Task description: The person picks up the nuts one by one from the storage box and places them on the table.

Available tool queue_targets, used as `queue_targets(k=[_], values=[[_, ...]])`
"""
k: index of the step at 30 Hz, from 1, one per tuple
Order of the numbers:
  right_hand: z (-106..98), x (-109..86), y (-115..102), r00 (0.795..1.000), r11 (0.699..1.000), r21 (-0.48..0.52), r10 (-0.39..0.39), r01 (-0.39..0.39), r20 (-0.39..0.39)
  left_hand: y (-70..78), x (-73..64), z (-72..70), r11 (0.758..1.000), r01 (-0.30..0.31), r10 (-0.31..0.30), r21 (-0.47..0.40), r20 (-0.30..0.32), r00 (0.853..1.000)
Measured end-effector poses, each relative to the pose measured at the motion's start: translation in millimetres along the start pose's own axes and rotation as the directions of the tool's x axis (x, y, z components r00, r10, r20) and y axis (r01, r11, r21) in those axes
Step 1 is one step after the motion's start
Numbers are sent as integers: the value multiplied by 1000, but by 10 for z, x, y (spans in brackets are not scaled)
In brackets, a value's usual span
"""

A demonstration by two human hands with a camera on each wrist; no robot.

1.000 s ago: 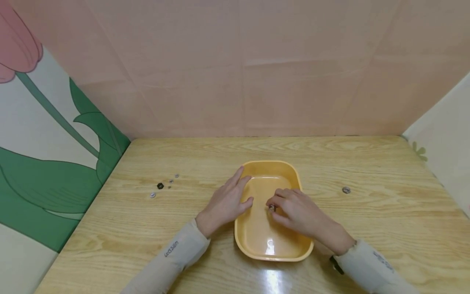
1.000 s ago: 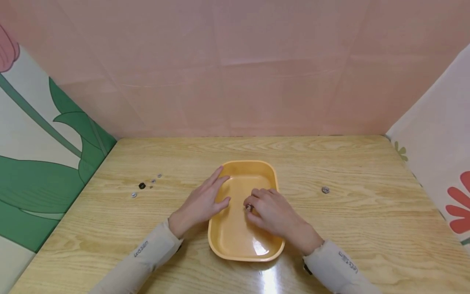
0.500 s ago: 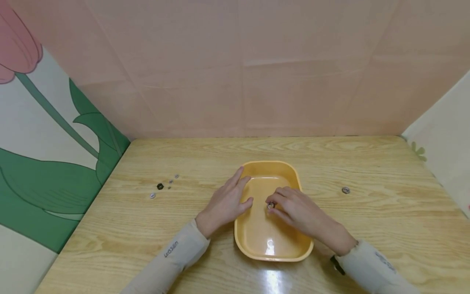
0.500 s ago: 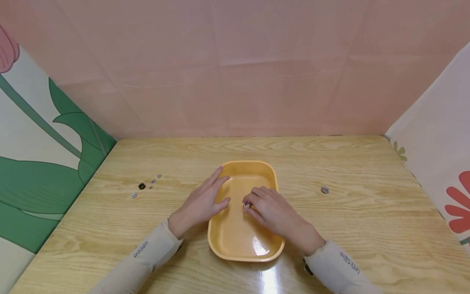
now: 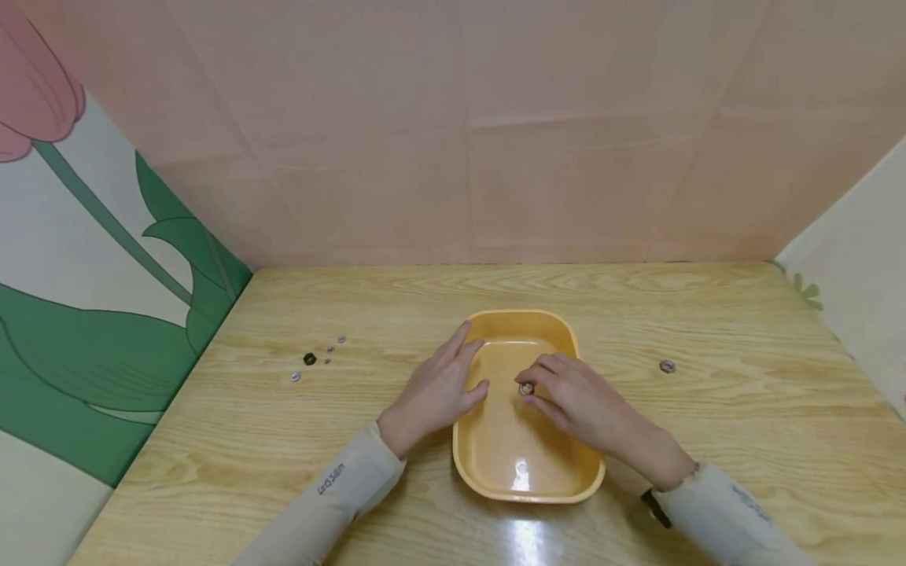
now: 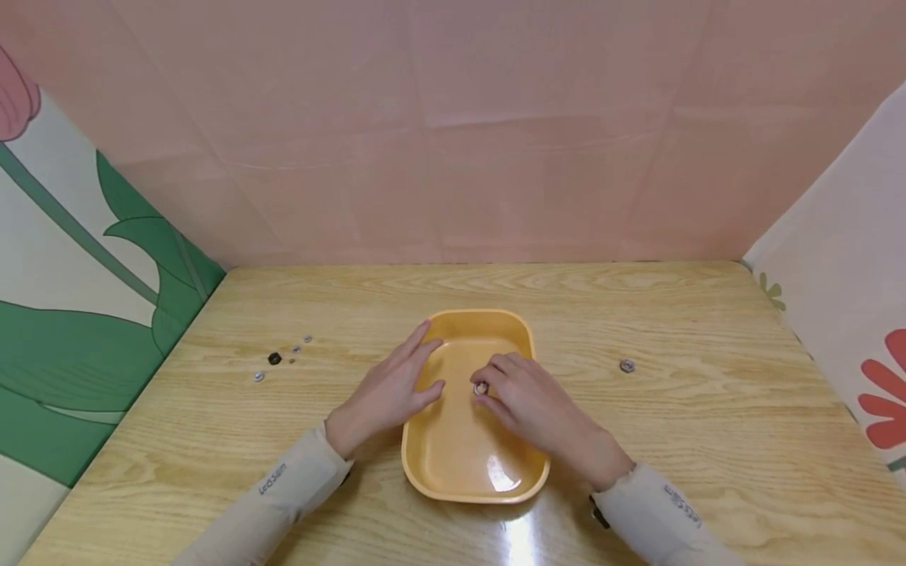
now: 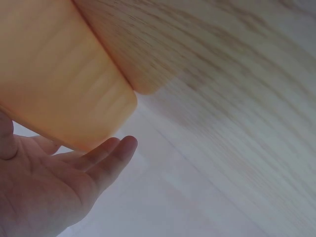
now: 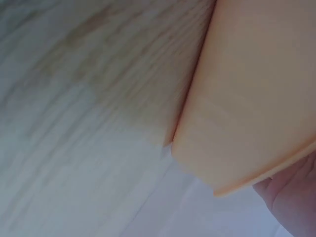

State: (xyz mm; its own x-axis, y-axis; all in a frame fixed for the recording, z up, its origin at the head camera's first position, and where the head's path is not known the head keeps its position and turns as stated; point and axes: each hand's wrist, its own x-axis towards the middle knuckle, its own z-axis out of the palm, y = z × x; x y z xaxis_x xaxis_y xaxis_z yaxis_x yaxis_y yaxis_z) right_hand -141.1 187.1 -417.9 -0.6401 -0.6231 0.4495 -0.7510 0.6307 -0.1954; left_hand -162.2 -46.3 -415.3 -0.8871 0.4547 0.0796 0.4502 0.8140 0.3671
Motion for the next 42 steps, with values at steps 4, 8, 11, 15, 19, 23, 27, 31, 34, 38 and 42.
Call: queue_targets(k=[4, 8, 11, 15, 19, 23, 27, 31, 34, 38, 42], values=[[-70, -8, 23, 999, 999, -7, 41, -41, 11, 0, -4, 4, 1000, 4, -4, -1, 2, 1000], [-150, -33, 59, 997, 997, -22, 79, -79, 12, -2, -3, 8, 1000, 1, -1, 2, 3, 1000], [-201, -59, 77, 995, 995, -31, 100, -99, 10, -2, -3, 9, 1000, -5, 5, 2, 0, 1000], [-253, -84, 93, 992, 992, -34, 122, -121, 17, 0, -4, 7, 1000, -6, 6, -4, -2, 1000], [-299, -107, 106, 990, 989, -38, 142, -141, 19, 3, -5, 6, 1000, -2, 2, -9, 1, 1000], [-347, -144, 133, 992, 991, -46, 128, -129, -16, 6, -3, 7, 1000, -1, 1, -10, 3, 1000], [-394, -195, 183, 993, 993, -58, 96, -100, -62, 5, -6, 3, 1000, 0, 0, -6, 0, 1000], [-433, -263, 241, 992, 992, -65, 101, -105, -73, 6, -9, -5, 1000, 0, 0, -5, -3, 1000], [-453, -308, 281, 992, 991, -73, 110, -115, -69, 5, -9, -7, 1000, 1, -1, -5, -5, 1000], [-478, -347, 316, 992, 991, -80, 104, -110, -75, 3, -11, 0, 1000, -1, 1, -5, -11, 1000], [-509, -383, 330, 991, 989, -85, 111, -117, -72, 6, -11, 4, 1000, -4, 4, -9, -14, 1000]])
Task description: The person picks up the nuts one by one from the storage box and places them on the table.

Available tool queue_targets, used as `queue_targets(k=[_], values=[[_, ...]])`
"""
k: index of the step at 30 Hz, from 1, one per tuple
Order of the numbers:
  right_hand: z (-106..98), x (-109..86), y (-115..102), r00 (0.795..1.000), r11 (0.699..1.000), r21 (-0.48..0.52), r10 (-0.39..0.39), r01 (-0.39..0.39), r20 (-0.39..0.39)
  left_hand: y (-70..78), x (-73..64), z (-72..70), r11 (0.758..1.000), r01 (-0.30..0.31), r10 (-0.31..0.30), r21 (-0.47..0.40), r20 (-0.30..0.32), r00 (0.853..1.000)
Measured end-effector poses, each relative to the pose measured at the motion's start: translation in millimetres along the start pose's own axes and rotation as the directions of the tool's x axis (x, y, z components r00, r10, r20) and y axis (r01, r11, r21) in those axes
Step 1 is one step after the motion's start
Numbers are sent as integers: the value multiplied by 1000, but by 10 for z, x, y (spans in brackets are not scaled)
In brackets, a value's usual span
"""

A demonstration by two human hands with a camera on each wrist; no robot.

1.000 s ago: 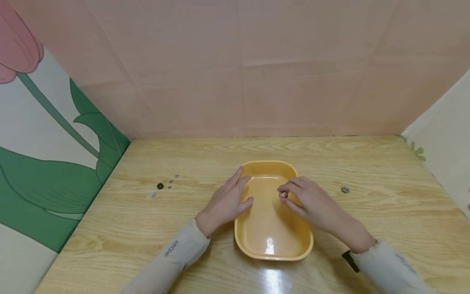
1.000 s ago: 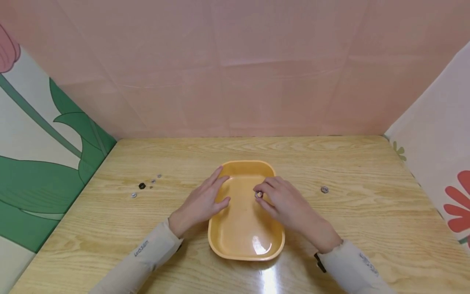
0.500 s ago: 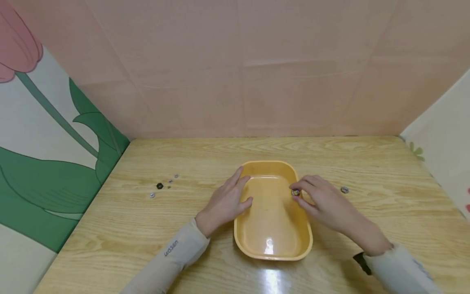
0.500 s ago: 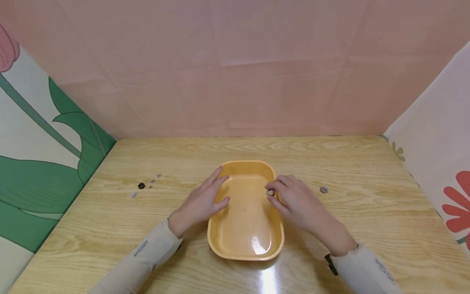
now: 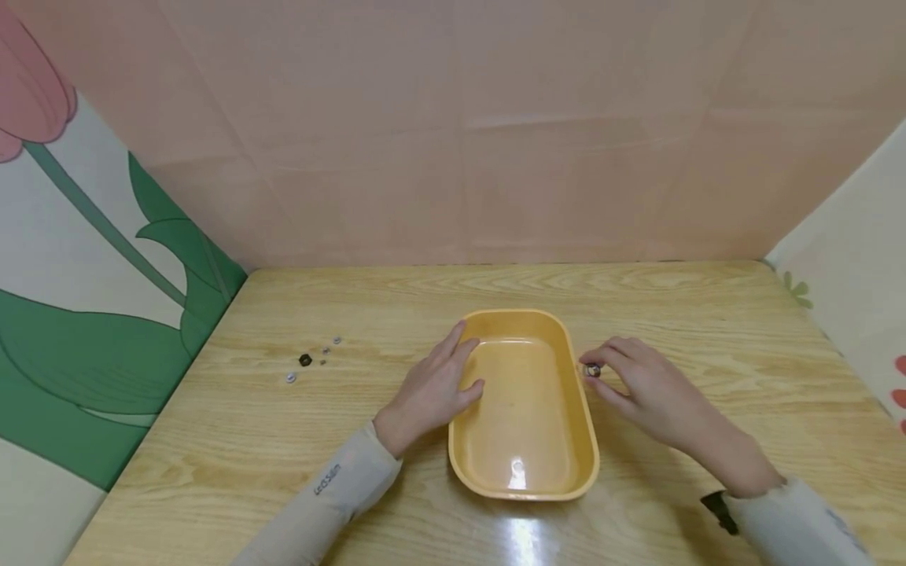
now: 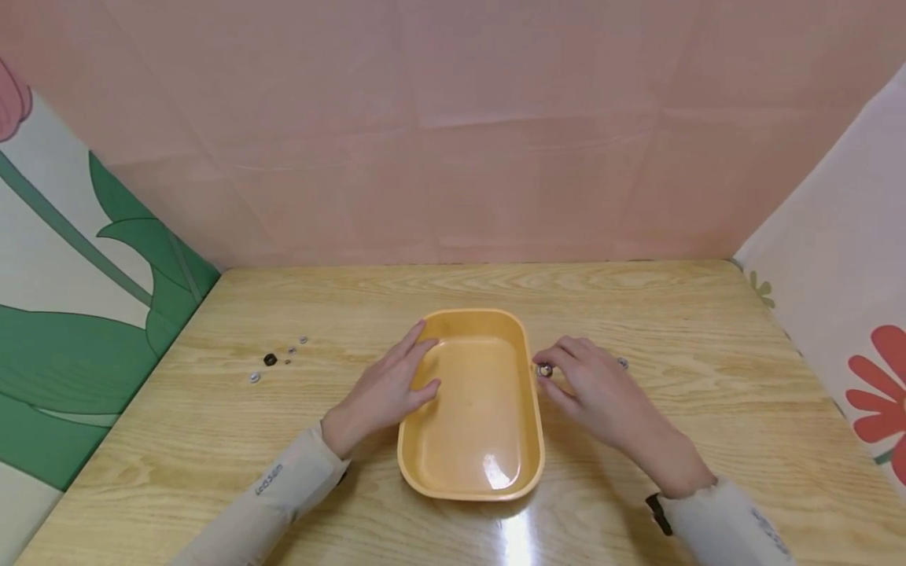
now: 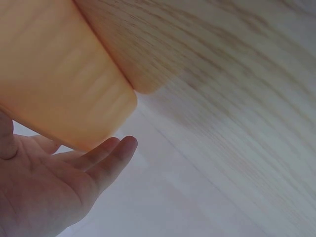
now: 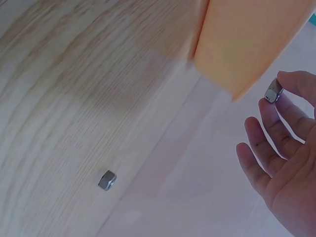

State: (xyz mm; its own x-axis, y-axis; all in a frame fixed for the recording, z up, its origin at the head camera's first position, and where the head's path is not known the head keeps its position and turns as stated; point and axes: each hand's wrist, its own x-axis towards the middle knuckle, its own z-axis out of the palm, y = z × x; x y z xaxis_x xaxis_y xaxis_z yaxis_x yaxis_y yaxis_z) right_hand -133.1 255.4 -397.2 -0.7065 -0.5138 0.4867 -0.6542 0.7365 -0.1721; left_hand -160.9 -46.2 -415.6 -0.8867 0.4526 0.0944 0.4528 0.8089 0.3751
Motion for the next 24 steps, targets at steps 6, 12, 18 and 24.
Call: queue_targets(k=[6, 12, 18, 24], values=[[-31, -64, 76, 1000, 1000, -13, 19, -19, 9, 0, 0, 1, 1000, 5, -5, 2, 3, 1000], [-59, -160, 194, 1000, 999, -34, 22, -22, 10, -2, -4, 0, 1000, 6, -6, -3, 3, 1000], [-84, -254, 278, 998, 997, -53, 56, -55, 31, -4, -2, -1, 1000, 3, -2, -5, 4, 1000], [-90, -333, 365, 992, 994, -54, 96, -92, 83, -5, -2, -2, 1000, 8, -8, -24, 14, 1000]])
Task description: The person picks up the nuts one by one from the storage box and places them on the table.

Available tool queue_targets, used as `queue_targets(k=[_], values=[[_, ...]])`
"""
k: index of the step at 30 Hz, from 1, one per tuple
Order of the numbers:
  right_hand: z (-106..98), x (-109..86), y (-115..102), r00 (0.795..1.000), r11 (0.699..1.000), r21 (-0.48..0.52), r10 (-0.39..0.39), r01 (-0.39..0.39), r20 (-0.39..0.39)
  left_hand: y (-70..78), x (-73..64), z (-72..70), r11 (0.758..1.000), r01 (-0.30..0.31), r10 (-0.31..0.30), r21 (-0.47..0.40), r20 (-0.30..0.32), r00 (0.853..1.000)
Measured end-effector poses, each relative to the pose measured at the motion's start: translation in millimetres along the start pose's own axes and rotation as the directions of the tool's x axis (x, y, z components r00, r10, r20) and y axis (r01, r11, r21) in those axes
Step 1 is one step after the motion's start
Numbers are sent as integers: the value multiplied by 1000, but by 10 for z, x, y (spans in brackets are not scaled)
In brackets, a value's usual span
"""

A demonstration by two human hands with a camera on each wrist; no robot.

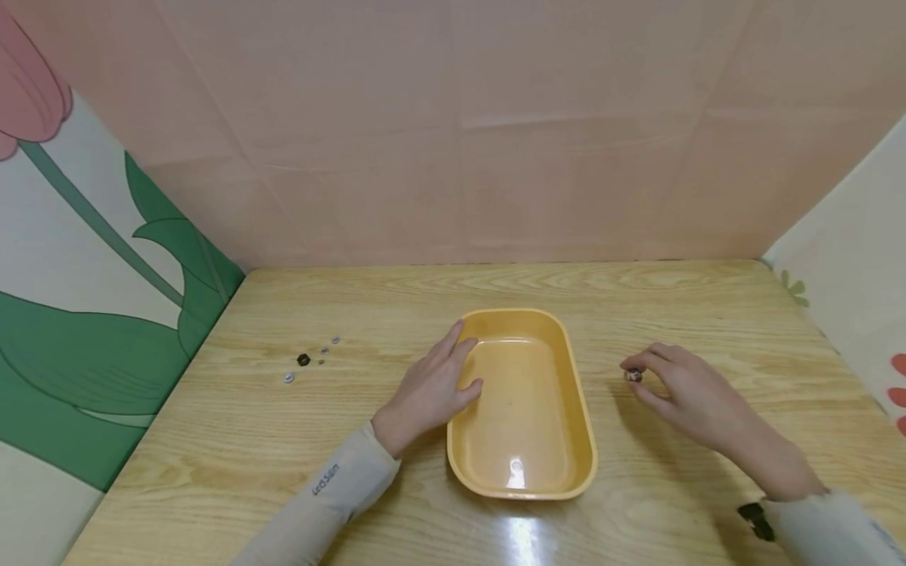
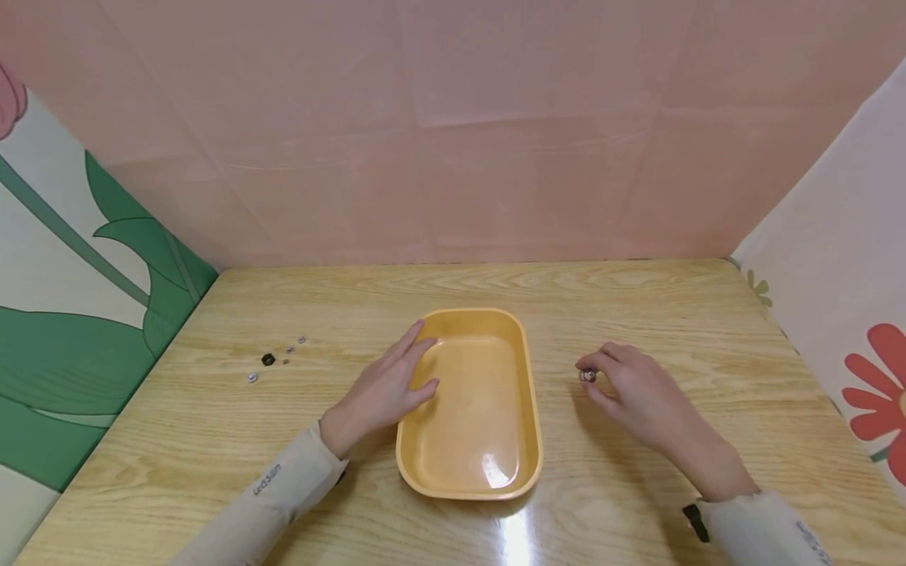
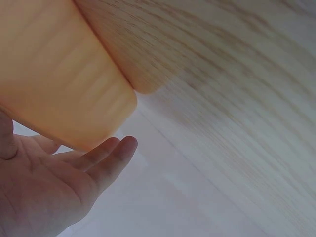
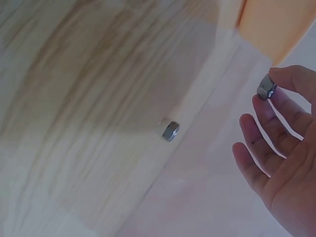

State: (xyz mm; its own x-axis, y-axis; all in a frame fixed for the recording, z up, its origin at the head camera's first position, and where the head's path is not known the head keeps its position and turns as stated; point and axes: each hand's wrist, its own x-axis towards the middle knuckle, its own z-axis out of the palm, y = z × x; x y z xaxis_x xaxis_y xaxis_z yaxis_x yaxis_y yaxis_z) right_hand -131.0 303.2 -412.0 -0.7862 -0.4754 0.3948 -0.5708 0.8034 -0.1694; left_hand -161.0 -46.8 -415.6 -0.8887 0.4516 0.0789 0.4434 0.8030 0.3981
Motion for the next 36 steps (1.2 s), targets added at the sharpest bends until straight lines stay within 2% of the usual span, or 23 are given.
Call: queue_targets(k=[10, 20, 28, 36], values=[[39, -133, 260, 998, 999, -43, 10, -8, 55, 6, -6, -13, 1000, -11, 11, 11, -7, 1000], [61, -196, 351, 990, 997, -43, 68, -63, 122, 15, -11, -29, 1000, -18, 18, 20, -5, 1000], [82, -259, 424, 993, 996, -62, 66, -60, 98, 10, -10, -30, 1000, -23, 23, 17, -4, 1000], [84, -292, 466, 989, 995, -68, 86, -79, 118, 6, -8, -20, 1000, -16, 16, 5, -1, 1000]])
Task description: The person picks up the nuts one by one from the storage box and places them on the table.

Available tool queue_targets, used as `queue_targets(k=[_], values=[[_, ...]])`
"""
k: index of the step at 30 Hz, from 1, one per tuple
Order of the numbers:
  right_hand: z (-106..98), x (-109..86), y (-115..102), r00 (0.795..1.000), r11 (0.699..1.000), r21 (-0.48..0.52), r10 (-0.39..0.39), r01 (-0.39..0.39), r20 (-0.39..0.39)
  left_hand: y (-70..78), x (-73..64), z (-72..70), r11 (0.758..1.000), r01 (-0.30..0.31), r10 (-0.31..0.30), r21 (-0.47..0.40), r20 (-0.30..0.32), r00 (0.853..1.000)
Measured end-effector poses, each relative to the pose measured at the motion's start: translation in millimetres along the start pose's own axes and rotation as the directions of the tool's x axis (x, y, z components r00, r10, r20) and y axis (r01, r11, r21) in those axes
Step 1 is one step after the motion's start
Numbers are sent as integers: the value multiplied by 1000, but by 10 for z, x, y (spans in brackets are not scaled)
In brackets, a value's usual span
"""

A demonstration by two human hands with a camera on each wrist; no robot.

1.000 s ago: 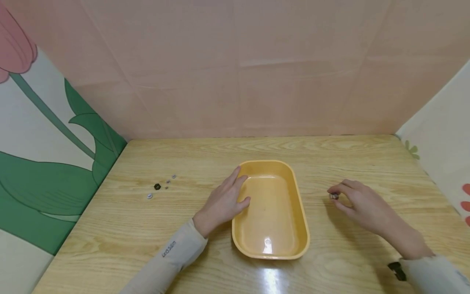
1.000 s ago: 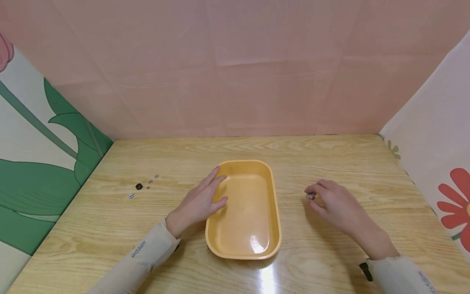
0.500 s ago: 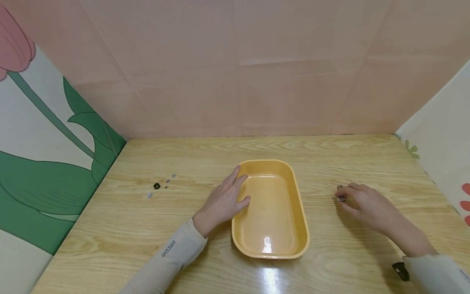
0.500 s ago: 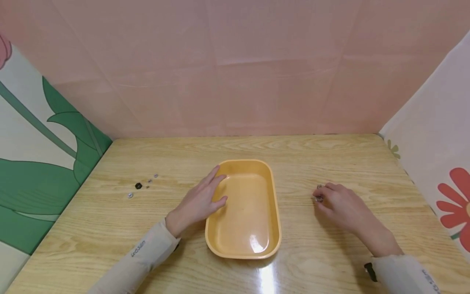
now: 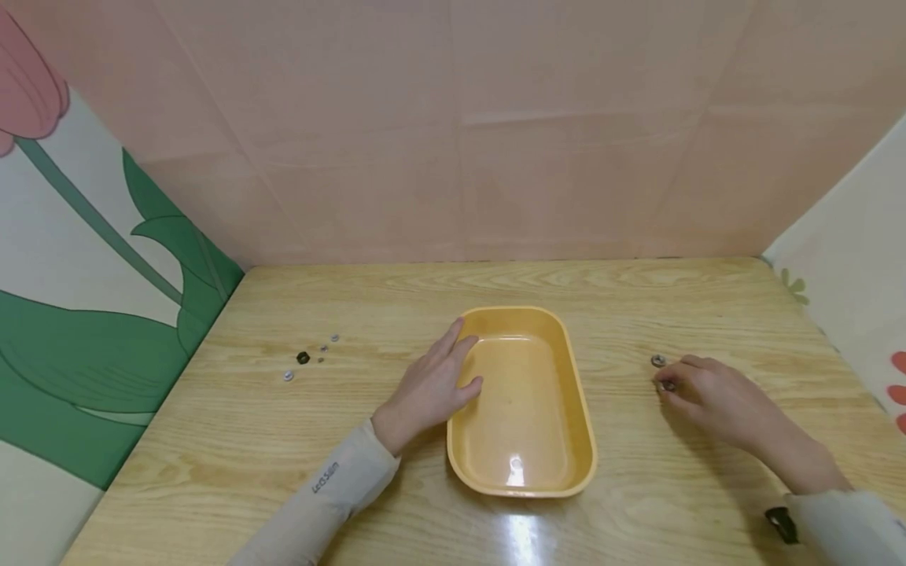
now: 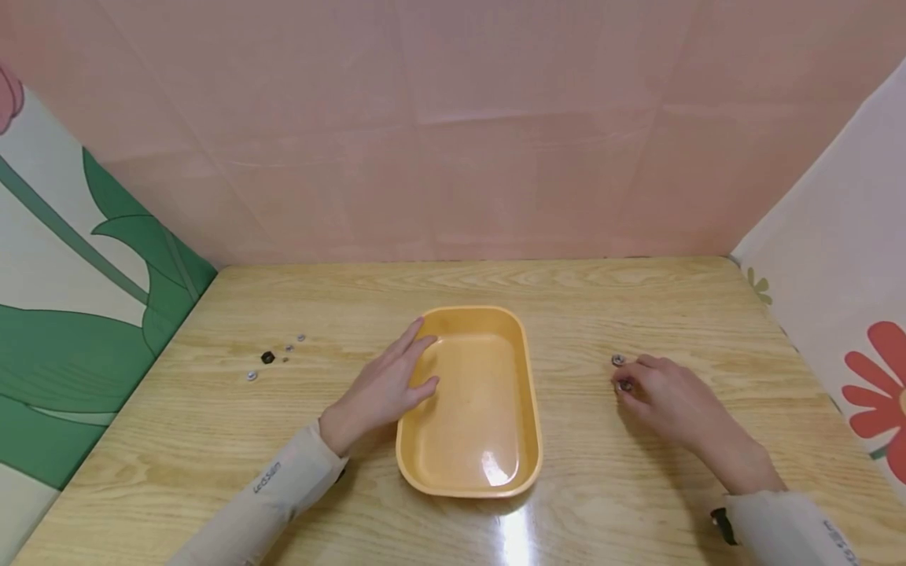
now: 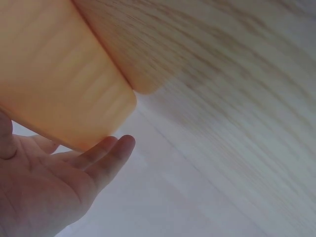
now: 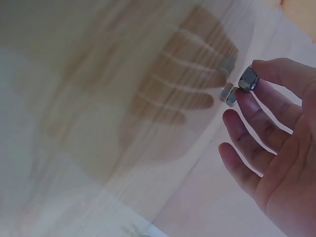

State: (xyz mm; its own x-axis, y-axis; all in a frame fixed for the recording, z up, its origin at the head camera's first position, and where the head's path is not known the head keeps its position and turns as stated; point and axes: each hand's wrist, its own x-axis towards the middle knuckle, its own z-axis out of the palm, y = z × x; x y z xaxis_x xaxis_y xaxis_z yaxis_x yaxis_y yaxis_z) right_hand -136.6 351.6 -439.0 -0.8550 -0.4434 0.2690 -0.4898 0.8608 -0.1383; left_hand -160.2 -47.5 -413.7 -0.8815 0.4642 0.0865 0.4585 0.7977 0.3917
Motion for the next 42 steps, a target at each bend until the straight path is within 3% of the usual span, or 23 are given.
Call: queue_targets(k=[7, 18, 27, 38, 42], values=[[-5, -6, 9, 996, 998, 20, 51, -53, 79, -12, 18, 17, 1000, -2, 2, -2, 2, 1000], [23, -1, 15, 994, 998, 34, 58, -61, 90, -31, 25, 19, 1000, 7, -6, -13, 16, 1000], [-35, 44, -78, 994, 999, 28, 35, -39, 107, -72, 18, -4, 998, -45, 45, 36, 21, 999], [-95, 204, -278, 996, 996, 28, -84, 85, -33, -90, -3, -71, 994, -79, 79, 80, 2, 997], [-97, 297, -374, 994, 995, 37, -89, 92, -69, -106, -6, -102, 993, -84, 86, 84, -19, 996]])
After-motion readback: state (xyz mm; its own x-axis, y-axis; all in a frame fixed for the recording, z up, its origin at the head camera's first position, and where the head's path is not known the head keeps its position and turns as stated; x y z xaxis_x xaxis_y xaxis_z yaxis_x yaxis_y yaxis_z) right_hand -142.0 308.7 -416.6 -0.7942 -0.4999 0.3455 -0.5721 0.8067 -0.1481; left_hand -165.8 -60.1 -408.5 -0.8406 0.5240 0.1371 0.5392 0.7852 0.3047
